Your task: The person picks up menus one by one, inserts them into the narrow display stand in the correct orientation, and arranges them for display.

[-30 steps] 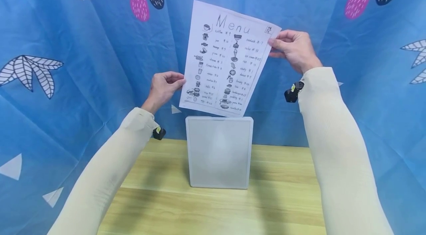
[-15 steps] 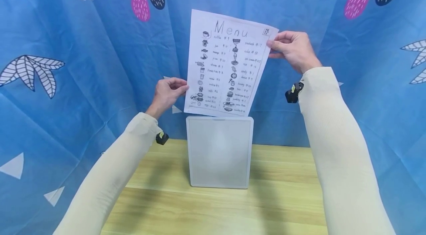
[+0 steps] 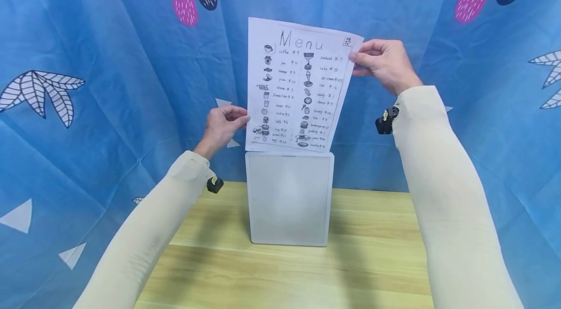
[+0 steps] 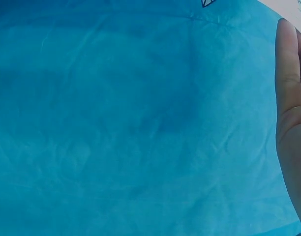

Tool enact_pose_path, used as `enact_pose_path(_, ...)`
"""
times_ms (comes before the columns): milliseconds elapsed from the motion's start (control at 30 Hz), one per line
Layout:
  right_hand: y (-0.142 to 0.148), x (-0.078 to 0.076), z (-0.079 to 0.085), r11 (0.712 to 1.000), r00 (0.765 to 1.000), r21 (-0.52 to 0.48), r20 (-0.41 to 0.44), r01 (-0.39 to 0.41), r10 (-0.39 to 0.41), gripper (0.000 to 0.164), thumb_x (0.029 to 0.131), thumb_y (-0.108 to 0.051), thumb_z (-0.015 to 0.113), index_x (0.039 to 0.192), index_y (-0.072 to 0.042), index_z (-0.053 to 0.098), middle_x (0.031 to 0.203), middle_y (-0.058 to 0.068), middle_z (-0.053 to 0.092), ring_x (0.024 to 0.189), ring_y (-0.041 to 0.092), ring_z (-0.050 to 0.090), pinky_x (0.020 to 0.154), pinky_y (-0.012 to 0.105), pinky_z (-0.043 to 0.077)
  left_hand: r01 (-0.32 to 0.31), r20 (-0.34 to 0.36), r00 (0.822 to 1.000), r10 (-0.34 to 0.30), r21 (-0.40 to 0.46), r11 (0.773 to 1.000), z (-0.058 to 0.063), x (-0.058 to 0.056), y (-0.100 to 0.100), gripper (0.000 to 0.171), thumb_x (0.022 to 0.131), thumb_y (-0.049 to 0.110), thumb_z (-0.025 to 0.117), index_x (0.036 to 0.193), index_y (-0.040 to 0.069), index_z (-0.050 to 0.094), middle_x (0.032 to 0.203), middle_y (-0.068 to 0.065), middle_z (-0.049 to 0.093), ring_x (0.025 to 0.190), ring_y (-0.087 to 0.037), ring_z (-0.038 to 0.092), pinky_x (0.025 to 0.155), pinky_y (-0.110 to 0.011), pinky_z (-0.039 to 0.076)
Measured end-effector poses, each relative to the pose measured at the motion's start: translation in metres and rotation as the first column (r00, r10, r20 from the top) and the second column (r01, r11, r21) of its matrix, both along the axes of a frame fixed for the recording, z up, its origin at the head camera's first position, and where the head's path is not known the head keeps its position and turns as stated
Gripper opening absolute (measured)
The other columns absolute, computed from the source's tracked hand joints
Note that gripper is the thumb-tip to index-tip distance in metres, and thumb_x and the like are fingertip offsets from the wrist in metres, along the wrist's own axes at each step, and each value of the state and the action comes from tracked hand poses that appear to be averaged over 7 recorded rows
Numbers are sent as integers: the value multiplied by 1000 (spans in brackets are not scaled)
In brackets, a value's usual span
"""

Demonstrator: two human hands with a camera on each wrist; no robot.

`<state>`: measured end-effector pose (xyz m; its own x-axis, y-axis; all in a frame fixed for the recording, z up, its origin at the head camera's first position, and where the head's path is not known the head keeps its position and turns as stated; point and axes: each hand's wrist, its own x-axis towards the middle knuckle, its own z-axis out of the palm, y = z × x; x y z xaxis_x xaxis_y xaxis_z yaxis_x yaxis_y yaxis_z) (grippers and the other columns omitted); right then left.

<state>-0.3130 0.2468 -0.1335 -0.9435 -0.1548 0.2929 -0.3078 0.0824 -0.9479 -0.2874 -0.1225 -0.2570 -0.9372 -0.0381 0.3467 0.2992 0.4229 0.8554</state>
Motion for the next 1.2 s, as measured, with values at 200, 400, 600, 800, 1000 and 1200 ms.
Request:
enact_pose_path(200, 0, 0, 1, 999, 1000, 33, 3, 17, -17, 27, 85, -16, 78, 109, -3, 75, 107, 4, 71, 93, 17, 69, 76, 24, 58, 3, 15, 1000, -3, 7, 1000, -1, -1, 1, 17, 95, 12, 70, 109, 4, 73, 103, -11, 70, 93, -23, 70, 86, -32, 58)
enact_pose_path(400, 1, 0, -1, 997, 999, 65, -2, 38, -38, 29, 85, -18, 78, 110, -4, 74, 105, 2, 71, 92, 16, 69, 76, 23, 57, 10, 8, 1000, -10, 3, 1000, -3, 0, 3, 16, 95, 11, 69, 109, 3, 72, 103, -12, 70, 93, -24, 70, 86, -32, 58)
enact_pose_path(600, -1, 1, -2, 995, 999, 87, -3, 44, -44, 32, 87, -21, 76, 114, -4, 73, 111, 5, 68, 94, 16, 68, 77, 23, 57, 9, 20, 1000, -9, 8, 1000, -7, 1, 3, 18, 96, 13, 69, 111, 3, 72, 105, -13, 70, 94, -24, 71, 86, -31, 58)
enact_pose_path(800, -8, 1, -1, 993, 999, 104, -21, 49, -47, 36, 89, -21, 74, 120, -2, 71, 114, 7, 67, 96, 17, 68, 79, 24, 57, 4, 35, 999, -5, 29, 1000, -11, 1, 2, 17, 96, 12, 69, 109, 2, 72, 103, -13, 70, 92, -24, 71, 84, -31, 58)
enact_pose_path(1000, -13, 2, -1, 993, 998, 113, -58, 36, -30, 32, 91, -18, 72, 118, -1, 71, 109, 4, 69, 93, 15, 69, 77, 22, 58, -3, 79, 997, -2, 55, 999, -17, 0, 1, 14, 95, 10, 69, 107, 2, 72, 101, -13, 70, 90, -24, 71, 81, -30, 59)
enact_pose_path(1200, -16, 1, -1, 994, 997, 111, -78, 24, -15, 24, 93, -15, 70, 112, -1, 72, 107, 3, 70, 92, 13, 70, 76, 24, 58, 15, 96, 995, -25, 98, 995, -22, 0, -1, 14, 94, 8, 69, 106, 0, 71, 101, -14, 70, 90, -25, 71, 80, -28, 59)
